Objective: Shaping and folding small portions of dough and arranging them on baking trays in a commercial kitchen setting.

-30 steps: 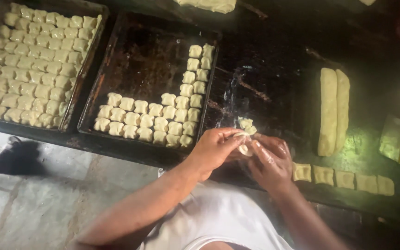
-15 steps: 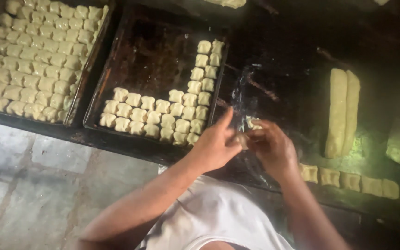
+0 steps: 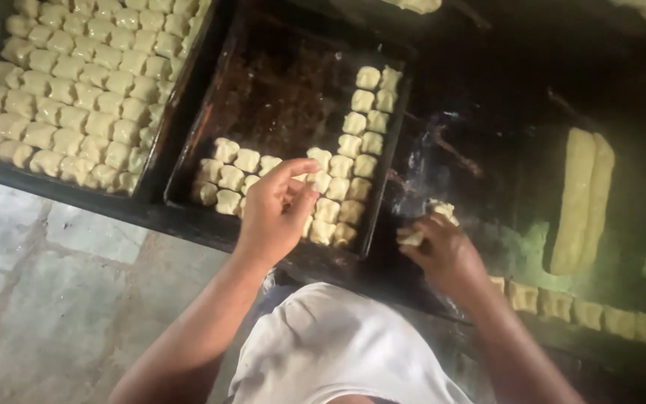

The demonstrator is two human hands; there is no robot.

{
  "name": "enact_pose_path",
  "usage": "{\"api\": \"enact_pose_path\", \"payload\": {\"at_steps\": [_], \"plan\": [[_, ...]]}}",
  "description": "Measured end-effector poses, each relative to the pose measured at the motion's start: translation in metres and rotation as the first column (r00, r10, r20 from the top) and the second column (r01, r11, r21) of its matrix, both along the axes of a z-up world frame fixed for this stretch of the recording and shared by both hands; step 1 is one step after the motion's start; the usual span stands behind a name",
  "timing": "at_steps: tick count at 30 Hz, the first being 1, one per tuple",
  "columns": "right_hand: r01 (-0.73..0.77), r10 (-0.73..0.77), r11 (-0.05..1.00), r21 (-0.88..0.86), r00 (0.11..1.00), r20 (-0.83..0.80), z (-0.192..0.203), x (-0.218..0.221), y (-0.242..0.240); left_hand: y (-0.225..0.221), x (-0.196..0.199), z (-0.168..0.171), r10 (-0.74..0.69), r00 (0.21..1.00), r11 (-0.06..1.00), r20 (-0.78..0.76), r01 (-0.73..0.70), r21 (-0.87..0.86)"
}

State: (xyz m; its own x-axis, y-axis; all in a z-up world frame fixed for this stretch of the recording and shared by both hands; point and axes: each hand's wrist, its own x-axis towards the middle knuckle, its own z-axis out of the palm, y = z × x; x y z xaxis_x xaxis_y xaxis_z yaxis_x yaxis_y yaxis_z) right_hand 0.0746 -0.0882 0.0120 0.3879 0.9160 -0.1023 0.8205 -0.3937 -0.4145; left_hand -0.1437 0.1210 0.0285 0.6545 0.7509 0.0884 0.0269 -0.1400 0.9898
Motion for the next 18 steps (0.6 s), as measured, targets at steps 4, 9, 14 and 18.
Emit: {"api": "enact_pose_path", "payload": {"at_steps": [4,9,14,18], "plan": [[0.189,-0.216,0.973,-0.134,0.95,-0.225,0.033,-0.006,0.033,0.024,-0.016,-0.001,0.069,0.998,0.993,0.007,-0.069,0.091],[0.125,-0.105,0.909,0.399,0.992,-0.072,0.06,-0.031,0.096,0.049,-0.017,0.003,0.111,0.993,0.972,-0.048,-0.098,0.213],[-0.118,-0.071,0.866,0.486,0.933,0.353,0.029,-0.039,0.161,0.071,0.004,-0.007,0.195,0.97,0.82,-0.148,-0.079,0.566],[-0.143,-0.01,0.852,0.503,0.957,0.289,0.03,-0.023,0.139,0.095,0.034,-0.034,0.13,0.964,0.763,-0.232,0.052,0.645]]}}
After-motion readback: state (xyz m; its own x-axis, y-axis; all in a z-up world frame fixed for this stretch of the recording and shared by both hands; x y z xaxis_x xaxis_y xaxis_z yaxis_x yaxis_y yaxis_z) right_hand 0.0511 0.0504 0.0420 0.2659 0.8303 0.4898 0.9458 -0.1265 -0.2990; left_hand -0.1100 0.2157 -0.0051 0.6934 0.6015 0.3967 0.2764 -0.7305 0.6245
